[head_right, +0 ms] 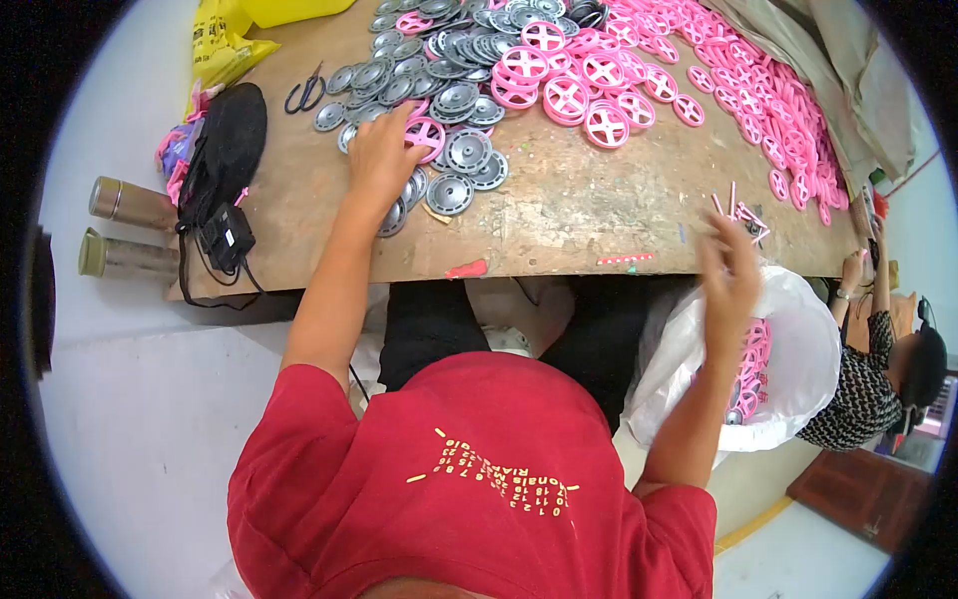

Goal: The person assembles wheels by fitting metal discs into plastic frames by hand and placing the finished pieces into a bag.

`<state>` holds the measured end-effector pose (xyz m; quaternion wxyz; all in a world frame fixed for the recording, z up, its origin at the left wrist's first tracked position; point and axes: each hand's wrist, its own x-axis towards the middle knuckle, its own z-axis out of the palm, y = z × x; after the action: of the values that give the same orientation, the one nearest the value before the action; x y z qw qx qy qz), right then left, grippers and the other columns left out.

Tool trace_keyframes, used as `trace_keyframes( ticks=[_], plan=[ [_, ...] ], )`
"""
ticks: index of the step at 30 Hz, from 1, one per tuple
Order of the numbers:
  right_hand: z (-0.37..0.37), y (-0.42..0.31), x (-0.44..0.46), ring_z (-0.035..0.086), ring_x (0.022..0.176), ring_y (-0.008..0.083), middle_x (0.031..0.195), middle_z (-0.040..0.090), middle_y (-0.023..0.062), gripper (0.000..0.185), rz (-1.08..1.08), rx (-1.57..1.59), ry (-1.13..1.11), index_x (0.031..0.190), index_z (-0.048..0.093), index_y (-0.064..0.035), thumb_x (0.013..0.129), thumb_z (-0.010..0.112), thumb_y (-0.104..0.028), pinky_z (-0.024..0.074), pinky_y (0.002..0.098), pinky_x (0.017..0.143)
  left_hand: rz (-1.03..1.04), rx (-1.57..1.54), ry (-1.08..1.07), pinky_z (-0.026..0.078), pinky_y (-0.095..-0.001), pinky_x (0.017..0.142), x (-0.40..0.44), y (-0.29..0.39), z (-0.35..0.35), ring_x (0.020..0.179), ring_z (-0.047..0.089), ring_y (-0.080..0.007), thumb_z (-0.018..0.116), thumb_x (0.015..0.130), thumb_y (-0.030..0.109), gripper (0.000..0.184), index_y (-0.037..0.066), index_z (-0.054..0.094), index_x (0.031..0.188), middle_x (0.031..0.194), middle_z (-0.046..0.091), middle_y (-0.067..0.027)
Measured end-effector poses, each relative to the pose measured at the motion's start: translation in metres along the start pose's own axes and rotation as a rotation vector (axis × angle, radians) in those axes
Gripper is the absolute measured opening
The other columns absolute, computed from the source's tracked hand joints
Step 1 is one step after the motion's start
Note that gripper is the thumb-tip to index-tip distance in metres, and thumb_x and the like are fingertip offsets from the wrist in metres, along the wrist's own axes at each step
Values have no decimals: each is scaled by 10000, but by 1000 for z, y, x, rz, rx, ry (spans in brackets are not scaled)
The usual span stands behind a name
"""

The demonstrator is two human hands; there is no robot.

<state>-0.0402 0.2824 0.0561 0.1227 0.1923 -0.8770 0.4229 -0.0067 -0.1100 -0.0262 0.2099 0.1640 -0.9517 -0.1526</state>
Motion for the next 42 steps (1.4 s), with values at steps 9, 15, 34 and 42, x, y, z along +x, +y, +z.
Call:
trace_keyframes(
  ticks=[9, 15, 34, 42],
  plan=[
    [211, -44, 57, 563, 1026, 292, 1161, 578, 87, 454, -643, -218, -319, 1173, 585, -132, 734, 638, -26, 434, 404, 848, -85, -333, 65, 476, -389, 742, -14, -16, -1, 902, 602, -285, 718, 743, 181, 404, 62, 581, 1104, 986, 615, -135],
    [231, -36, 63, 572, 1031, 216, 1184, 577, 39, 434, -657, -400, -294, 1152, 592, -154, 730, 631, -63, 381, 383, 820, -433, -1037, 58, 544, -293, 599, -20, -14, -2, 722, 666, -174, 628, 831, 80, 242, -15, 515, 1023, 890, 667, -134],
    [153, -58, 40, 525, 664, 101, 856, 558, 34, 300, -105, 225, -409, 1194, 597, -49, 897, 567, -85, 445, 240, 609, -218, -1410, -227, 526, -228, 599, -50, 67, 1, 756, 621, -96, 511, 950, 141, 212, 8, 527, 1114, 891, 656, -78],
    [143, -44, 28, 499, 686, 59, 885, 583, 4, 210, 87, 473, -368, 1106, 574, -3, 919, 535, -89, 420, 206, 603, -143, -1463, -204, 527, -242, 641, -57, 95, -1, 759, 622, -100, 507, 936, 95, 249, 13, 501, 1171, 910, 653, -77]
  ],
)
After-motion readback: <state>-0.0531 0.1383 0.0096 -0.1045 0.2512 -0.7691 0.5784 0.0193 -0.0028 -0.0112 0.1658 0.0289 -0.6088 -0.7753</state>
